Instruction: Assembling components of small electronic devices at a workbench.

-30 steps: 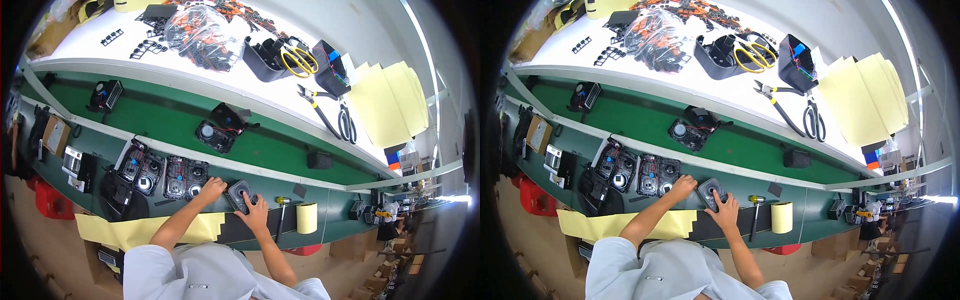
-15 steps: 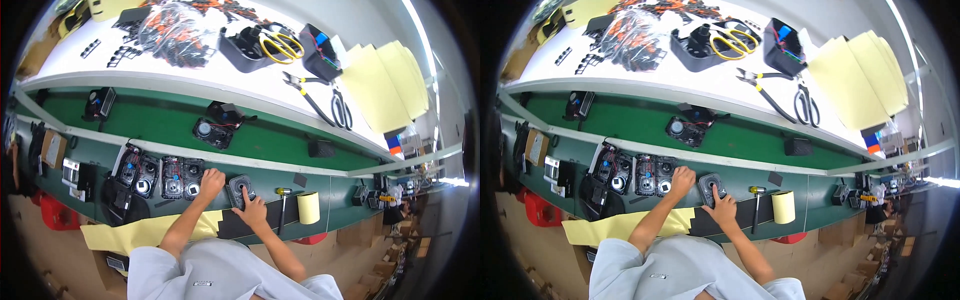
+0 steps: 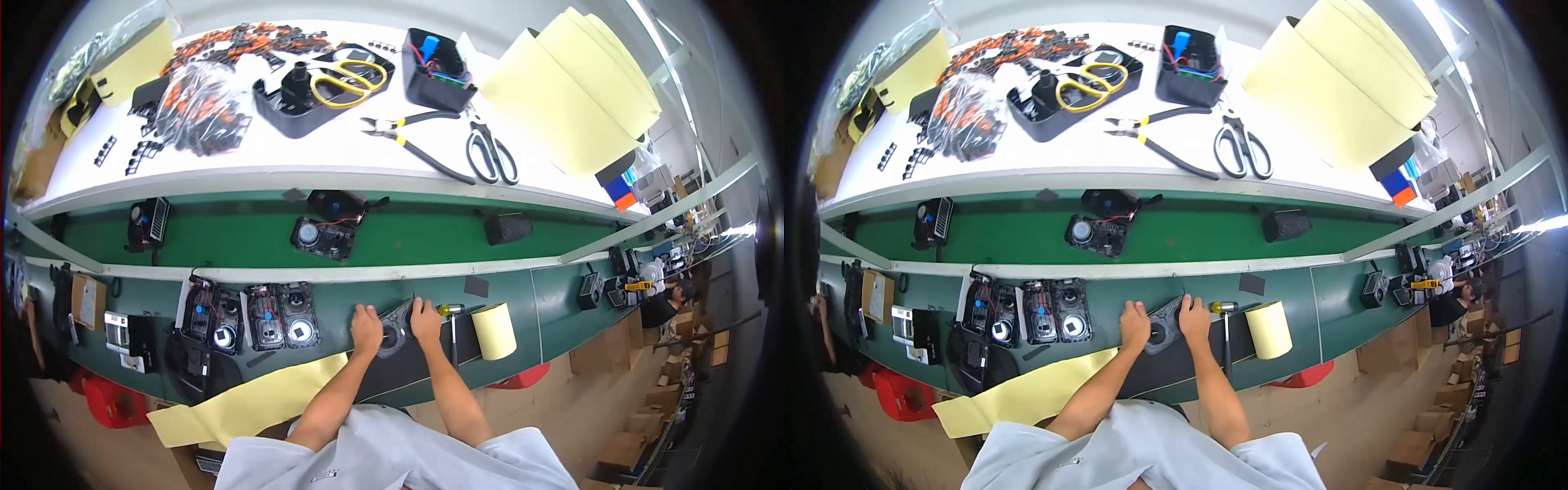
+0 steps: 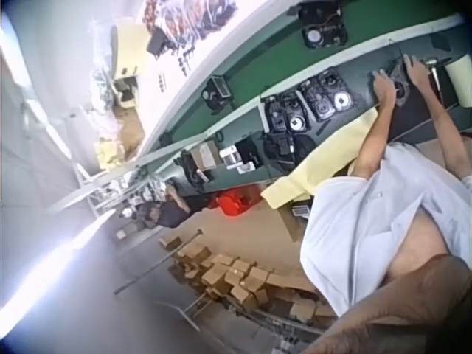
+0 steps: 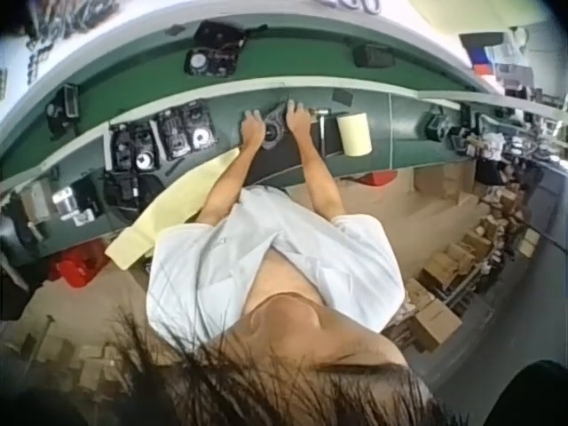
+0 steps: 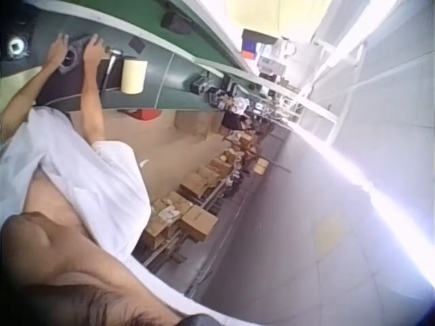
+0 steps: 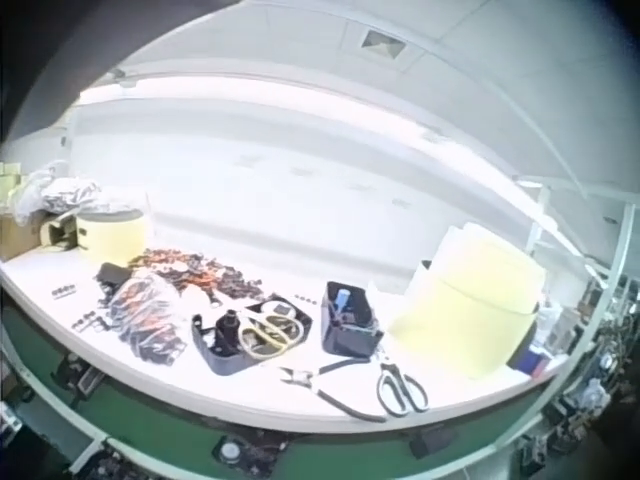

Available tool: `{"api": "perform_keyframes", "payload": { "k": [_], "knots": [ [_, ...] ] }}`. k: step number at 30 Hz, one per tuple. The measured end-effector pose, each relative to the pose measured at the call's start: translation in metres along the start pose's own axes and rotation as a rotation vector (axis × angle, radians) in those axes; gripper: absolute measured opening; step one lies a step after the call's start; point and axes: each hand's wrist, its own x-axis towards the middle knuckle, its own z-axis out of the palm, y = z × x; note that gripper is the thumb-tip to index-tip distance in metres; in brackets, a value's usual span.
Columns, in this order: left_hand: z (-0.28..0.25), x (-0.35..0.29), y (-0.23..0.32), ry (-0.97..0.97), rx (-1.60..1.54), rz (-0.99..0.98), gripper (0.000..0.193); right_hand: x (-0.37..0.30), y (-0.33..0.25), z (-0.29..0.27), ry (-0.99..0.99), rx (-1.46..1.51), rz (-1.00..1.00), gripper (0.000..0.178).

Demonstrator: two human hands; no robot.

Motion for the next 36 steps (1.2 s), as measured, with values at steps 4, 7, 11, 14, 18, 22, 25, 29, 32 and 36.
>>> {"api": "perform_keyframes", "payload": {
  "k": [4,7,11,14,18,22,25,29,32,36],
  "knots": [
    [-0.024,0.038,-0.024,0.246,0.027,0.215,0.029,-0.002,-0.009,-0.001,-0.181,-0.079,0.071,0.047],
    [-0.026,-0.001,-0.009,0.162,0.070,0.068,0.032,-0.003,0.010,0.017,0.036,-0.033,-0.184,0.043],
    [-0.030,0.015,-0.024,0.189,0.288,-0.040,0.044,-0.017,-0.013,0.014,-0.266,0.097,-0.107,0.038],
    [-0.023,0.009,-0.013,0.224,0.322,-0.043,0.045,-0.018,-0.009,0.010,-0.170,0.093,-0.183,0.036],
    [-0.020,0.007,-0.027,0.292,0.315,0.049,0.038,-0.025,0.001,0.020,-0.124,0.132,-0.274,0.030],
    [-0.018,0.005,-0.018,0.351,0.373,0.068,0.036,-0.016,0.000,0.018,-0.107,0.118,-0.330,0.025],
    [-0.021,0.008,-0.010,0.395,0.320,0.083,0.042,-0.014,0.004,0.015,-0.094,0.180,-0.409,0.024],
    [-0.028,0.004,-0.020,0.290,0.244,-0.133,0.047,0.021,-0.023,0.005,0.019,0.317,-0.397,0.024],
    [-0.032,-0.001,-0.028,-0.015,0.474,-0.022,0.047,0.029,-0.012,0.004,-0.036,0.194,-0.257,0.032],
    [0.000,-0.003,-0.005,0.190,0.386,0.034,0.047,0.035,-0.029,0.007,-0.151,0.090,-0.191,0.044]
  ]
}}
